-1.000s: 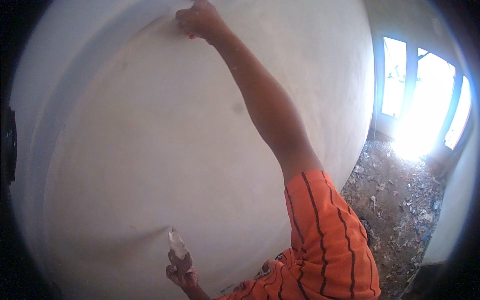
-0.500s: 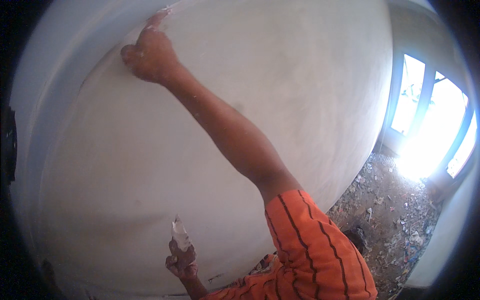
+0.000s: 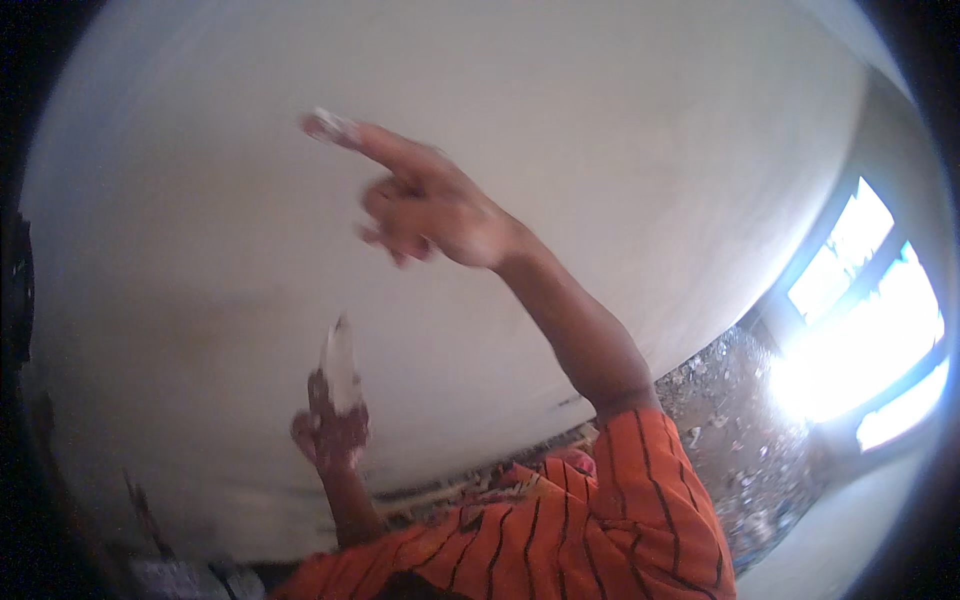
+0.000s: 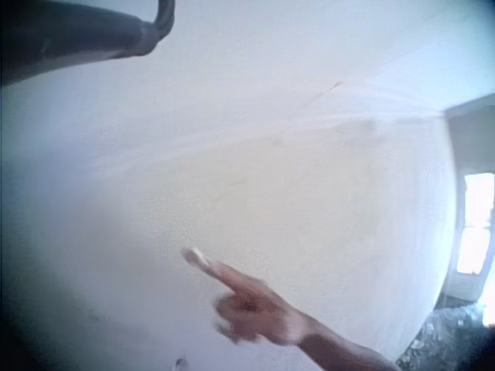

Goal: The person scoops white plaster from a bucket onto a hawk and applies it to the ceiling using a trowel. They repeatedly smooth the surface along the ceiling edge while standing on a wooden plank.

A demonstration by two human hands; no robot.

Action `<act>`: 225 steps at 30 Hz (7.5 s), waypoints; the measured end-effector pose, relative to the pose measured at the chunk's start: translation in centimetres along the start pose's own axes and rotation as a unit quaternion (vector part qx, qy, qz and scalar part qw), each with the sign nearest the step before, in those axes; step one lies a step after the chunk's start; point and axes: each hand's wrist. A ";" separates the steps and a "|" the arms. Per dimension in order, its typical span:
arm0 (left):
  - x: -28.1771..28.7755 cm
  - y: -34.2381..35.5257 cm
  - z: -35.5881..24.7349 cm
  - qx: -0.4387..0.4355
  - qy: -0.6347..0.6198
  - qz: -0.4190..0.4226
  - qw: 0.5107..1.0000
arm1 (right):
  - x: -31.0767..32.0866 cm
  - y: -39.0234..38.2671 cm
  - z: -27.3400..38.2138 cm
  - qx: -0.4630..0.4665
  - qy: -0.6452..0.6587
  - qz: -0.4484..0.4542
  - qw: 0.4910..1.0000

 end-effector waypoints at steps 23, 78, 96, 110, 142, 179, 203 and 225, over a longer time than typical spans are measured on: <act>-5.9 -0.4 -1.7 0.078 -0.099 0.122 0.985 | 17.3 -2.0 16.7 0.100 -0.451 -0.400 0.791; 4.9 2.4 -3.6 0.147 -0.120 0.176 0.966 | -4.8 -4.6 -10.6 -0.173 -0.296 0.183 0.921; 7.3 -0.8 -2.0 -0.071 0.064 -0.048 0.994 | -3.5 -3.3 -8.2 -0.127 -0.307 0.284 0.899; 1.5 0.9 -6.7 0.030 -0.004 0.071 0.997 | 5.6 7.5 0.6 0.203 0.116 -0.222 0.947; 3.7 1.0 -6.2 0.074 -0.102 0.188 0.974 | 6.7 11.4 8.7 0.140 -0.195 -0.435 0.868; 6.0 1.4 -4.6 0.010 -0.139 0.149 0.979 | -1.2 3.4 1.3 0.019 -0.924 0.021 0.381; 5.4 0.9 -3.1 0.028 -0.116 -0.059 0.991 | 14.8 5.4 22.4 -0.005 -0.994 0.041 -0.106; 10.2 1.5 -4.1 -0.030 -0.056 -0.043 0.997 | 13.1 9.4 8.8 0.068 -0.459 -0.259 0.847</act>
Point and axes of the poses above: each hand's wrist, its own y-axis towards the middle knuckle, its own x-axis out of the back of the hand, z = x × y, and after that the axes turned 10 degrees about y, right-handed
